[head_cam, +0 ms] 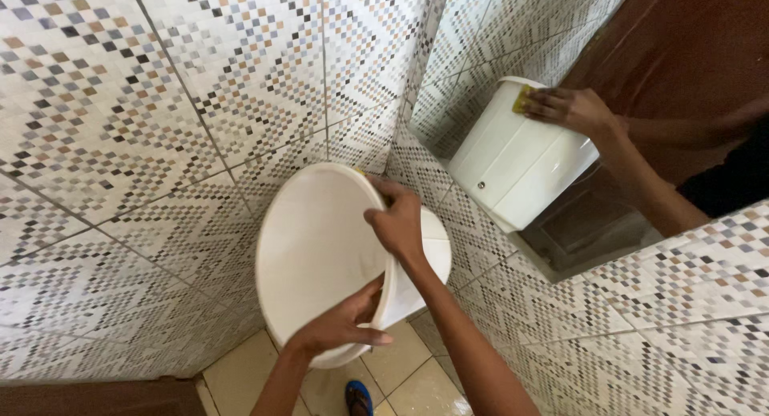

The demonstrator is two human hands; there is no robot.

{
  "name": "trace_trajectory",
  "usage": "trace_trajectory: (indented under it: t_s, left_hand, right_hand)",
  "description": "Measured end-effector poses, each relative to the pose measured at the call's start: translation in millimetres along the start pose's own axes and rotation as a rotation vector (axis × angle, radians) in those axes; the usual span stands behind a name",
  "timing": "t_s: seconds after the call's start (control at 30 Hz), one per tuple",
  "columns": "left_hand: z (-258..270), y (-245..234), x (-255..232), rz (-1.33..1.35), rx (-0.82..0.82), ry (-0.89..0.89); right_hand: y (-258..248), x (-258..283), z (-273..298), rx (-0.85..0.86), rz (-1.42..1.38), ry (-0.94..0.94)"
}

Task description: The person scrubs the exterior and interior of a white plastic bucket using a yellow sponge and a green scrubber, then rinses and wipes the bucket with a green cloth. The bucket is turned over and cleaned on all sides, including the bottom and inside surfaces.

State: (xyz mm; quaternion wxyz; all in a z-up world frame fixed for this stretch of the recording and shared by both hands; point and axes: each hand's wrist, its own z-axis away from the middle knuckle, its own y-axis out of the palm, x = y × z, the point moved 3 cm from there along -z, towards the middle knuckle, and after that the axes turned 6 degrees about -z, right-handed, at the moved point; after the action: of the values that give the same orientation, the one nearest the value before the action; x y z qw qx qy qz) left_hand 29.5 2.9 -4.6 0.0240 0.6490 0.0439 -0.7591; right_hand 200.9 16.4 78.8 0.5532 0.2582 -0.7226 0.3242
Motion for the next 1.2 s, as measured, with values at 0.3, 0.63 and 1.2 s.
trace_trajectory:
  t_s: [0.3,0.63,1.2]
  left_hand:
    - [-22.3,-75.9,-43.4,0.802,-0.433,0.042]
    - [1.3,-69.1,12.9,0.851,-0.669,-0.048]
    - [5.6,-53.2,70.1,0.808,-0.697,0.002]
  right_hand:
    - [10.2,27.4,92.5,0.055,0.100,-0.397]
    - [30.6,-13.0,111.2,0.189,0.190,-0.460]
    - [7.9,-68.0,70.7,0.342,0.374,-0.520]
